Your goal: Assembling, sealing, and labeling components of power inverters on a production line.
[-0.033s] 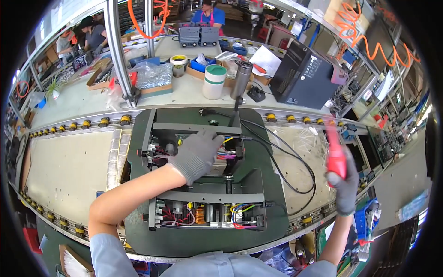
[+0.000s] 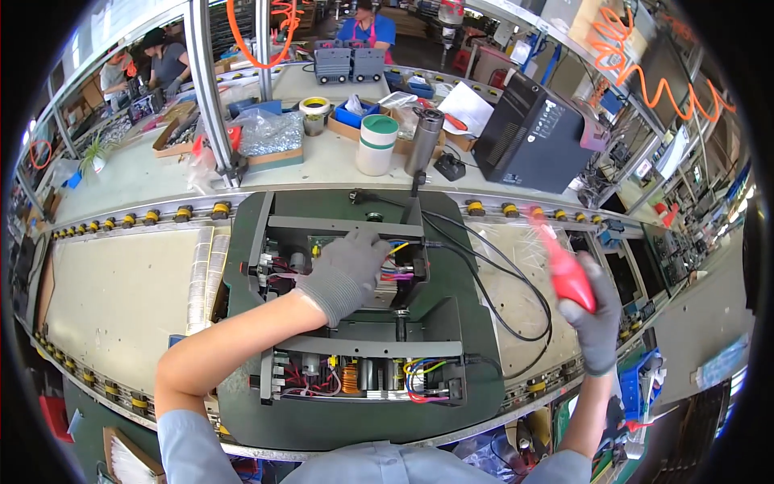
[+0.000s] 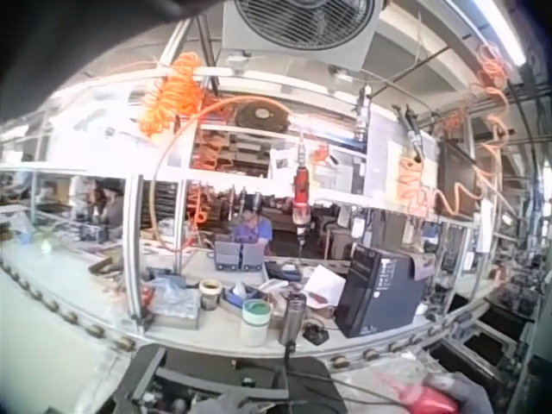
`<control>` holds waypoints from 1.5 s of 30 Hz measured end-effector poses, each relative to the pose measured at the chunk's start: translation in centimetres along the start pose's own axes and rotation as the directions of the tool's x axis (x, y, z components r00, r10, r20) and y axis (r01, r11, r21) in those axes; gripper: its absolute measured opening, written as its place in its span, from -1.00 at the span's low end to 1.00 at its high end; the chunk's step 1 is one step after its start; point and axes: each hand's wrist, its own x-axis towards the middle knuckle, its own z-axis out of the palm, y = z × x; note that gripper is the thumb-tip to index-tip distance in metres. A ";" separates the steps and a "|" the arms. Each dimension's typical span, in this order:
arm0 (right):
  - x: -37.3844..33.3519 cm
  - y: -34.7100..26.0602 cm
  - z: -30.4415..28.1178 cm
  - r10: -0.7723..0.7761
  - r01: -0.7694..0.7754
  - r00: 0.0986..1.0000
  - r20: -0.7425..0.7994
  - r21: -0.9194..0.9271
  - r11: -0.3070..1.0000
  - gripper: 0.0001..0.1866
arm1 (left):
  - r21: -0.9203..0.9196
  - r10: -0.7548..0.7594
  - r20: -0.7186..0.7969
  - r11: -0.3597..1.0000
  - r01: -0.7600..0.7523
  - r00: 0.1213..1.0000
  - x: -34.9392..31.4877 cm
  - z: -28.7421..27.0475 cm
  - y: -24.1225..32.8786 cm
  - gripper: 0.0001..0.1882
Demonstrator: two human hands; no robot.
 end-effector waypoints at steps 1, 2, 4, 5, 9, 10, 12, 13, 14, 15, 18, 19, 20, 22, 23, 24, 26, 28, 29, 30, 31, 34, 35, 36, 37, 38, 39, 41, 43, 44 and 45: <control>1.1 -0.8 0.7 -0.090 0.100 0.992 0.085 -0.123 0.987 -0.34 | -0.038 -0.062 0.028 0.997 0.063 0.998 0.1 0.0 0.5 -0.68; 2.0 -1.1 1.5 -0.198 0.215 0.974 0.112 -0.157 0.964 -0.38 | -0.041 -0.064 0.026 0.997 0.065 0.998 0.1 -0.1 0.7 -0.68; 3.4 -2.7 3.6 -0.118 0.116 0.993 0.019 0.087 0.989 -0.36 | -0.245 -0.045 0.139 0.966 0.079 0.989 0.2 -0.5 0.5 -0.72; 4.1 -3.3 4.6 -0.125 0.123 0.992 0.024 0.089 0.988 -0.36 | -0.412 0.036 0.126 0.911 0.020 0.991 0.1 0.8 0.0 -0.73; 6.0 -4.7 9.2 -0.188 0.209 0.977 -0.096 0.306 0.929 -0.30 | -0.376 0.087 0.221 0.926 0.003 0.971 -0.5 0.1 0.5 -0.58; 6.4 -4.8 10.5 -0.231 0.250 0.968 -0.101 0.264 0.932 -0.27 | -0.379 0.088 0.218 0.925 0.001 0.972 -0.8 0.4 0.3 -0.58; 7.2 -4.6 12.9 -0.311 0.328 0.943 -0.118 0.181 0.927 -0.33 | -0.396 0.172 0.210 0.915 -0.077 0.962 -1.3 1.1 0.0 -0.46; 7.6 -4.4 13.8 -0.400 0.409 0.911 -0.102 0.081 0.909 -0.36 | -0.363 0.215 0.229 0.924 -0.122 0.949 -1.4 1.4 0.0 -0.40; 7.8 -4.5 14.6 -0.485 0.485 0.871 -0.075 -0.018 0.874 -0.39 | -0.367 0.212 0.224 0.923 -0.119 0.951 -1.3 1.6 -0.1 -0.40; 7.8 -4.9 15.4 -0.414 0.415 0.910 -0.027 0.024 0.910 -0.45 | -0.379 0.161 0.274 0.924 -0.048 0.948 -1.5 1.0 0.0 -0.41; 8.1 -4.3 16.4 -0.459 0.458 0.889 0.003 -0.044 0.888 -0.45 | -0.340 0.044 0.373 0.936 0.092 0.927 -1.4 -1.0 1.6 -0.47; 8.3 -4.3 16.6 -0.458 0.458 0.889 0.009 -0.043 0.888 -0.45 | -0.222 -0.012 0.269 0.972 0.074 0.963 -1.5 -0.9 1.9 -0.51; 8.5 -4.2 16.5 -0.458 0.457 0.888 -0.046 -0.034 0.889 -0.45 | -0.099 -0.054 0.156 0.993 0.070 0.986 -1.6 -0.7 2.0 -0.56; 8.6 -4.4 16.3 -0.459 0.459 0.883 -0.098 -0.024 0.888 -0.45 | -0.156 -0.095 0.152 0.981 0.118 0.984 -1.7 -0.8 1.7 -0.61; 8.6 -4.6 16.1 -0.448 0.448 0.890 -0.090 -0.024 0.894 -0.45 | -0.147 -0.080 0.143 0.984 0.101 0.986 -1.6 -1.0 1.7 -0.62; 8.6 -4.6 16.0 -0.436 0.435 0.896 -0.082 -0.024 0.900 -0.45 | -0.138 -0.064 0.136 0.987 0.083 0.989 -1.6 -1.0 1.6 -0.63; 8.7 -4.5 16.3 -0.466 0.465 0.882 -0.075 -0.026 0.885 -0.45 | -0.170 -0.077 0.192 0.979 0.111 0.978 -1.3 -0.8 1.6 -0.62; 8.6 -4.4 16.3 -0.496 0.495 0.865 -0.069 -0.033 0.868 -0.46 | -0.202 -0.083 0.245 0.970 0.135 0.966 -1.0 -0.6 1.6 -0.61; 8.4 -4.5 16.4 -0.454 0.454 0.891 -0.020 -0.011 0.891 -0.46 | -0.237 -0.052 0.287 0.964 0.124 0.956 -0.9 -0.5 1.6 -0.60; 8.3 -4.5 16.5 -0.411 0.411 0.911 0.032 0.014 0.912 -0.46 | -0.268 -0.025 0.330 0.956 0.119 0.944 -0.8 -0.3 1.5 -0.59; 8.3 -4.4 16.6 -0.411 0.411 0.911 0.031 0.017 0.912 -0.46 | -0.266 -0.028 0.330 0.956 0.121 0.943 -0.8 0.0 1.4 -0.59; 8.4 -4.4 16.9 -0.418 0.421 0.905 0.076 -0.033 0.906 -0.47 | -0.417 0.029 0.312 0.902 0.110 0.950 -1.0 1.0 0.9 -0.56; 8.5 -4.5 17.2 -0.434 0.436 0.900 0.050 -0.037 0.899 -0.49 | -0.433 0.062 0.260 0.899 0.060 0.964 -1.1 1.5 0.8 -0.56; 8.6 -4.6 17.4 -0.448 0.449 0.894 0.026 -0.041 0.893 -0.50 | -0.447 0.092 0.208 0.894 0.011 0.974 -1.1 1.4 0.8 -0.55; 8.7 -4.6 17.5 -0.448 0.449 0.894 0.027 -0.040 0.893 -0.50 | -0.448 0.091 0.209 0.894 0.012 0.974 -1.1 1.3 0.8 -0.55; 8.7 -4.5 17.6 -0.468 0.469 0.883 0.038 -0.077 0.880 -0.51 | -0.445 0.082 0.245 0.895 0.037 0.966 -0.9 1.2 0.9 -0.55; 8.8 -4.5 17.7 -0.487 0.489 0.872 0.050 -0.114 0.865 -0.51 | -0.442 0.074 0.281 0.895 0.061 0.957 -0.8 1.0 0.9 -0.54; 8.7 -4.6 17.8 -0.477 0.480 0.877 0.060 -0.116 0.869 -0.52 | -0.438 0.081 0.270 0.898 0.047 0.959 -0.8 1.1 0.9 -0.53; 8.7 -4.7 17.9 -0.466 0.471 0.882 0.071 -0.116 0.874 -0.52 | -0.433 0.087 0.260 0.901 0.036 0.962 -0.8 0.9 1.0 -0.53; 8.6 -4.7 17.9 -0.471 0.477 0.879 0.074 -0.134 0.868 -0.52 | -0.417 0.073 0.292 0.907 0.058 0.953 -0.8 0.7 1.1 -0.52; 8.6 -4.8 17.8 -0.478 0.485 0.875 0.078 -0.152 0.861 -0.52 | -0.400 0.058 0.323 0.913 0.080 0.945 -0.8 0.5 1.2 -0.51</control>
